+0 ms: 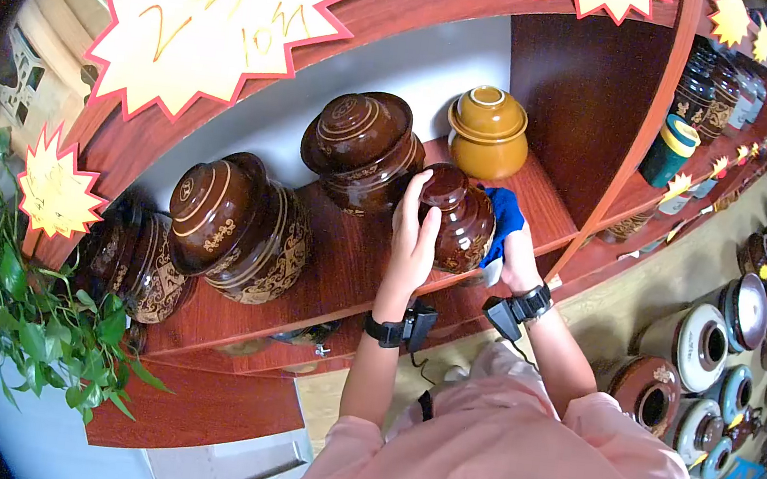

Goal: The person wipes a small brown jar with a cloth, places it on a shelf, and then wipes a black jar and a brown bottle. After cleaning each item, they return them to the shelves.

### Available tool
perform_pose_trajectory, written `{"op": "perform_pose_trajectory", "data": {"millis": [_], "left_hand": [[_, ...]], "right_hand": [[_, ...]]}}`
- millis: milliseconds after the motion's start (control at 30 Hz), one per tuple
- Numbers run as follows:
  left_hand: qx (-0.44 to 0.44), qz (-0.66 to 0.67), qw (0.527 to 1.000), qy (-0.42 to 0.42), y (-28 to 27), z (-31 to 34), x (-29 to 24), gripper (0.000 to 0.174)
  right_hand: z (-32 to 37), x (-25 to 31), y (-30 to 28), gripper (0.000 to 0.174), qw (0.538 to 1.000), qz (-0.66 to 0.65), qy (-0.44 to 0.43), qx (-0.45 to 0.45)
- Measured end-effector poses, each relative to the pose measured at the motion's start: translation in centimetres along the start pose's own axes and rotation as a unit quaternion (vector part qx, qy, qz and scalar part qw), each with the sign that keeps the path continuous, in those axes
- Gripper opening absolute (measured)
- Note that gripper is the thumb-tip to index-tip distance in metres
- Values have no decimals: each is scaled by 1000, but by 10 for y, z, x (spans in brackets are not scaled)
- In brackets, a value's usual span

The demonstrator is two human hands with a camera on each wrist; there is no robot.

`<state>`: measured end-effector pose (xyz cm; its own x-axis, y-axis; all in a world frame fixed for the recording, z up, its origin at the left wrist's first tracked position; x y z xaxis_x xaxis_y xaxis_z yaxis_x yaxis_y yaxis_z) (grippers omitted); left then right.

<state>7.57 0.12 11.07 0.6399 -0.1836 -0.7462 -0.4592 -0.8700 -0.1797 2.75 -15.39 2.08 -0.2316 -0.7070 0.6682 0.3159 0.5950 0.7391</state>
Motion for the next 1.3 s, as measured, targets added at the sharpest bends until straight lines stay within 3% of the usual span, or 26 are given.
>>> {"op": "perform_pose_trajectory", "data": {"millis": [67,167,300,467,700,933,1133,1233,1300], "left_hand": [[15,-25,999,19,-1,2,5,46],[27,-23,999,24,-1,2,11,47],[-5,-14,1000,14,0,1,6,47],[-22,-2,999,30,0,2,10,48],[13,-79,996,42,4,2,6,52],[5,-94,994,53,4,1,6,56],[0,-118,991,68,5,0,3,58],[-1,-136,988,74,5,1,3,59],[5,-124,991,56,4,1,7,59]], "right_hand": [[6,11,2,35,993,82,-87,4],[16,31,23,33,948,284,-144,-4],[31,62,72,31,811,520,-268,14],[15,62,82,33,757,571,-299,110],[-8,58,67,35,846,489,-121,176],[-17,44,48,34,932,311,-61,177],[-22,30,23,37,954,265,28,135],[-19,22,8,33,959,272,11,85],[-24,22,-7,33,925,370,-59,59]]}}
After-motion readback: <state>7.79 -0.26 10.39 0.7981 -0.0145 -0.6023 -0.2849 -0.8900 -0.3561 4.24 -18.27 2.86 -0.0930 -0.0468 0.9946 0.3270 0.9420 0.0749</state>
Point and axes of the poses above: each hand's wrist, its own z-axis away from the middle knuckle, its own y-axis out of the palm, x = y × z, the point moved 6 cm from there along -z, towards the middle knuckle, and after that the axes turned 10 degrees about y, right-handed, at the moved point
